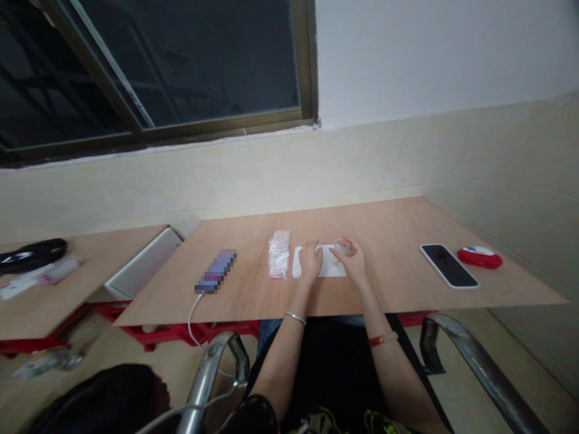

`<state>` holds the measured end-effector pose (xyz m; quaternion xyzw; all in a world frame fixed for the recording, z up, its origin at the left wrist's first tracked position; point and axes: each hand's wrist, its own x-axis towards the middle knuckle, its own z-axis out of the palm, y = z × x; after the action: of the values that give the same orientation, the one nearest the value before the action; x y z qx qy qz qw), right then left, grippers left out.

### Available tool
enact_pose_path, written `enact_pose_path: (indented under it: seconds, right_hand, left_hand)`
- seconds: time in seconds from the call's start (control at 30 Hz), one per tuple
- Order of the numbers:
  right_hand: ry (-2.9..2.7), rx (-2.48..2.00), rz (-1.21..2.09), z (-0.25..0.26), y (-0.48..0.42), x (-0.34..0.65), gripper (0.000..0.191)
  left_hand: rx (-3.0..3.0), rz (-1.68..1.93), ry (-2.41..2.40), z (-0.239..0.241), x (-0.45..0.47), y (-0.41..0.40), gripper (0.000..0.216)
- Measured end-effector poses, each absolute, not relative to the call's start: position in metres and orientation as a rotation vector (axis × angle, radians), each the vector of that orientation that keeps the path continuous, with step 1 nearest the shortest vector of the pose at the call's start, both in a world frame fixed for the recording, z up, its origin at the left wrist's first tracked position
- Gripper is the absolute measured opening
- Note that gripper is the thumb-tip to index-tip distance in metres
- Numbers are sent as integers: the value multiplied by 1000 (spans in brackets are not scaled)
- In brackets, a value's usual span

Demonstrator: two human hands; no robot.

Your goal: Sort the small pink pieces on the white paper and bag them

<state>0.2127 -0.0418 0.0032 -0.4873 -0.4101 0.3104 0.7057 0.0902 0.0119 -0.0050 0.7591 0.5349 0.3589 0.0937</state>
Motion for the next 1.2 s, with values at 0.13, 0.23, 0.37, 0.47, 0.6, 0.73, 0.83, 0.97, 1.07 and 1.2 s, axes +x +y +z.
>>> enact_pose_path:
  seconds: [0.13, 0.23, 0.37, 0.47, 0.6, 0.73, 0.83, 0.97, 1.07, 1.2]
  right_hand:
    - [-913, -1059, 664, -2, -38, 215, 58]
    - [-908, -1072, 657, -5, -36, 217, 60]
    - [-909, -1093, 628, -5, -36, 218, 59]
    - [-930, -1091, 618, -5, -37, 218, 56]
    - [-958, -1090, 628, -4, -38, 217, 56]
    - [-946, -1105, 694, -4, -39, 217, 60]
    - [-967, -1137, 726, -5, -39, 216, 61]
    - [-1011, -1154, 671, -9, -37, 211, 57]
    - [-1045, -1152, 650, -11, -34, 208, 58]
    - [-1086, -1101, 637, -8, -33, 204, 54]
  left_hand:
    - [2423, 718, 1588, -29, 100, 19, 31]
    - [2515, 600, 1577, -34, 102, 23, 30]
    - [2561, 623, 1571, -33, 96, 23, 29]
    - [2517, 662, 1602, -30, 93, 22, 25]
    - [2402, 762, 1637, -29, 93, 20, 21]
    - [2102, 1146, 1544, -25, 91, 13, 22]
    - [1816, 1402, 1406, -8, 89, 4, 28]
    - [1765, 1493, 1186, 31, 91, -8, 30]
    - [1827, 1417, 1069, 55, 95, -18, 28]
    - [1870, 1305, 984, 66, 98, -25, 26]
